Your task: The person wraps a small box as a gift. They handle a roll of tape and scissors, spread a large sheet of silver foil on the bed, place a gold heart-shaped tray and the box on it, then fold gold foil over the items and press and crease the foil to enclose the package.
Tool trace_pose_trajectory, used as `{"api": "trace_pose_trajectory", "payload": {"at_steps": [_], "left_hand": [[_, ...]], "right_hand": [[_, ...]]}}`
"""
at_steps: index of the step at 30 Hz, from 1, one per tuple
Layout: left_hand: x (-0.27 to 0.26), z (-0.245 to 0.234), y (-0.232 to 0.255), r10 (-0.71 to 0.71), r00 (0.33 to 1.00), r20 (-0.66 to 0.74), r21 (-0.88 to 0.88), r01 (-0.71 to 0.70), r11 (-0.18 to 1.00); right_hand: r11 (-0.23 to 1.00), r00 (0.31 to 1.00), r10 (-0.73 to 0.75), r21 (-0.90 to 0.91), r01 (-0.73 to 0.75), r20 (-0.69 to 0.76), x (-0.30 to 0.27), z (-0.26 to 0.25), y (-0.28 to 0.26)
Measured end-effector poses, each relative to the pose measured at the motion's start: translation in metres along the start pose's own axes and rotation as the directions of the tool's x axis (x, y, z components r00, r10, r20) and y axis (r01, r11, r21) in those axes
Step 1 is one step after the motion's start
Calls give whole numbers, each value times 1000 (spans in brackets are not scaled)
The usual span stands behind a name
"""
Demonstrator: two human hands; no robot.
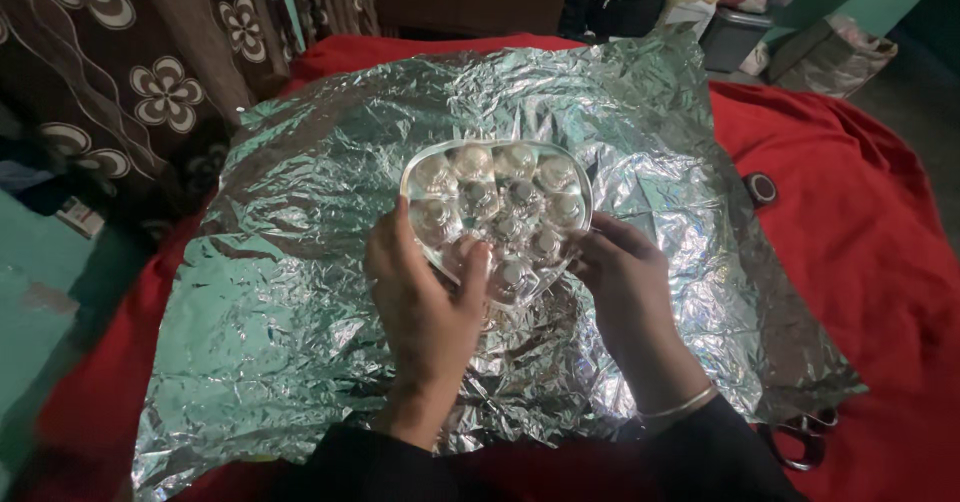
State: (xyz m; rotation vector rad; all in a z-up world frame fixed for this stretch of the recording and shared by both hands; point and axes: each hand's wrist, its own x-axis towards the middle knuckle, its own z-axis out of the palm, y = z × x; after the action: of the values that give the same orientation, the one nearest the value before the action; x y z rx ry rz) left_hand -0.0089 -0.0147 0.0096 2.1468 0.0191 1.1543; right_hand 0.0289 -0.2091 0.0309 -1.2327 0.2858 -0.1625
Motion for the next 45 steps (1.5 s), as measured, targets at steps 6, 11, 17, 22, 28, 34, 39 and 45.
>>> {"api": "trace_pose_trajectory", "payload": {"at_steps": [6,11,17,22,28,34,39,45], "left_hand": [[0,8,-8,-118,991,65,-214,129,968],[-5,0,2,188,982,-10,172,-183,968],[3,-9,4,211,976,-53,186,-198,962],[10,-17,-9,-211,969,-127,-384,148,911],[4,-9,-6,-300,929,-217,-651,91,754],[-2,-5,-3,-487,870,-77,-732,282,620],[-15,17,5,-633,735,242,-580,633,514],[-42,52,13,-596,680,427,-628,697,346]], "right_hand": [[996,998,-5,94,-1,67,1,4,-3],[961,960,-231,190,200,160,-29,16,-22],[939,826,-344,170,299,447,-51,37,-33],[332,628,-285,-540,773,724,-19,39,-40],[246,667,-134,-627,739,733,22,36,-16],[634,759,-253,-489,599,600,38,15,-10],[780,813,-340,-341,525,473,30,-10,-36],[580,690,-404,-416,701,600,12,2,-33]]}}
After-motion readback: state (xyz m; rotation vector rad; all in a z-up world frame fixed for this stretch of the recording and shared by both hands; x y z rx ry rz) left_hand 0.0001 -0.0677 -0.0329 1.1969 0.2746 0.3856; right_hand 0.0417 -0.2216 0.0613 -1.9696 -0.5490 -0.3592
